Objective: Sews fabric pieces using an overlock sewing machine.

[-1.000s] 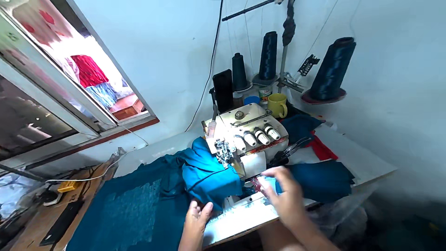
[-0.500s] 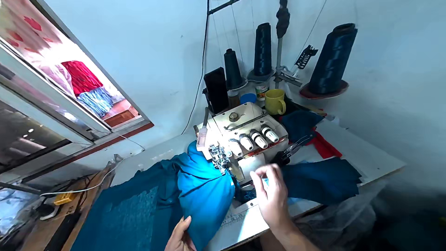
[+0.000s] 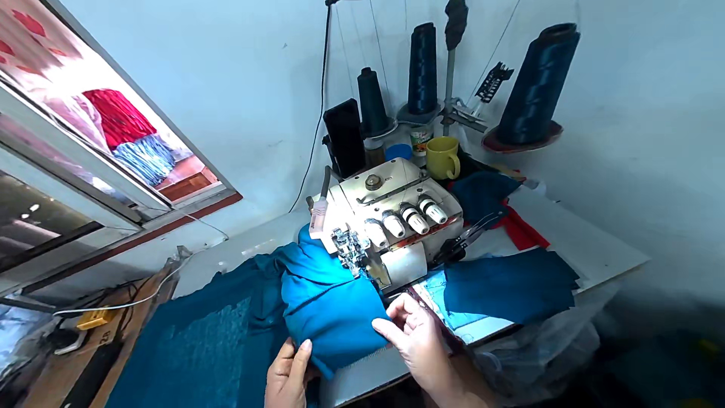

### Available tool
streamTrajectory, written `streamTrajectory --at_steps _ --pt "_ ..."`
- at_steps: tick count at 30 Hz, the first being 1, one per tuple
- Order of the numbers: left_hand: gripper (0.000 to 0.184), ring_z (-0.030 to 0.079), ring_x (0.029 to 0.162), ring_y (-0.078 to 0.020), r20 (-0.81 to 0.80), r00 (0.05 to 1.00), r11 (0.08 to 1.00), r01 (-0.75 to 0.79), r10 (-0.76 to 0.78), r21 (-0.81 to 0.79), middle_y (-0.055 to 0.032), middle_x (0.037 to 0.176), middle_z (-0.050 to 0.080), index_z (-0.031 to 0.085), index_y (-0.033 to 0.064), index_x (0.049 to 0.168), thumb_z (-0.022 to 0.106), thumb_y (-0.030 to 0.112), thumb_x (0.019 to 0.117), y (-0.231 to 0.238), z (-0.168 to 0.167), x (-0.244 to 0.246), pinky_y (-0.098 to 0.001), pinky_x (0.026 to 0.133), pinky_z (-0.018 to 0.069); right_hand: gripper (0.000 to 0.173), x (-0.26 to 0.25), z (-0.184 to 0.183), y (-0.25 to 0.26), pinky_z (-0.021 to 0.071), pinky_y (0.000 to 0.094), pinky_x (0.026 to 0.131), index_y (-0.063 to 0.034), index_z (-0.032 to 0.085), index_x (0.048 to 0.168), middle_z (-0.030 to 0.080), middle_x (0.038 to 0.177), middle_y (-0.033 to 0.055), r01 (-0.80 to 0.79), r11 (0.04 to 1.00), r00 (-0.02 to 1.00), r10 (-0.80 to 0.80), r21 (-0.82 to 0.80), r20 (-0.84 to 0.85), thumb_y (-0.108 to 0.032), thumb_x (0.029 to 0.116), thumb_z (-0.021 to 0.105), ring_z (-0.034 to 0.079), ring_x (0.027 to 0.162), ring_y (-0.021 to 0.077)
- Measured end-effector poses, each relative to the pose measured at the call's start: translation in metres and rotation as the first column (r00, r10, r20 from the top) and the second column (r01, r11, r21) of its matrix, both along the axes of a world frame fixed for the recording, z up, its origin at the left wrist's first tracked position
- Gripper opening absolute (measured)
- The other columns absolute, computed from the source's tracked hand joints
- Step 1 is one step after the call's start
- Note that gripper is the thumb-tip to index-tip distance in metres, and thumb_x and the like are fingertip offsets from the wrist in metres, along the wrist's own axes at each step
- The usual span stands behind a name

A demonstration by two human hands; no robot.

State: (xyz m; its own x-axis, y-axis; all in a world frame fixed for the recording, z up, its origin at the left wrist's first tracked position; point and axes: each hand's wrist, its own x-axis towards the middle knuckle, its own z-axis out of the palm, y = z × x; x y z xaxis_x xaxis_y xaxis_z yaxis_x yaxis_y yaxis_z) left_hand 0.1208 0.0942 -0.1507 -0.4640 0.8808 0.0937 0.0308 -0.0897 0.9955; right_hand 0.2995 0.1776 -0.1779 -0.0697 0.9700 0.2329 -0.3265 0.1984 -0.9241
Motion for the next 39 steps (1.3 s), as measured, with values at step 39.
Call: streamTrajectory --at_steps 39 --pt "0.033 0.058 0.06 0.0012 -0.327 0.915 0.97 -0.202 0.237 0.138 0.0108 0.066 0.059 0.064 0.0113 0.079 0.041 0.008 0.1025 0.033 -0.001 -0.028 -0.0155 0.06 0.0499 0.014 0.005 -0.001 -0.023 0.0539 0.0129 0.066 -0.0032 0.072 0.08 0.068 0.079 0.0023 0.145 0.894 0.951 -0.245 0.425 0.19 -0.013 0.0897 0.074 0.064 0.072 0.0013"
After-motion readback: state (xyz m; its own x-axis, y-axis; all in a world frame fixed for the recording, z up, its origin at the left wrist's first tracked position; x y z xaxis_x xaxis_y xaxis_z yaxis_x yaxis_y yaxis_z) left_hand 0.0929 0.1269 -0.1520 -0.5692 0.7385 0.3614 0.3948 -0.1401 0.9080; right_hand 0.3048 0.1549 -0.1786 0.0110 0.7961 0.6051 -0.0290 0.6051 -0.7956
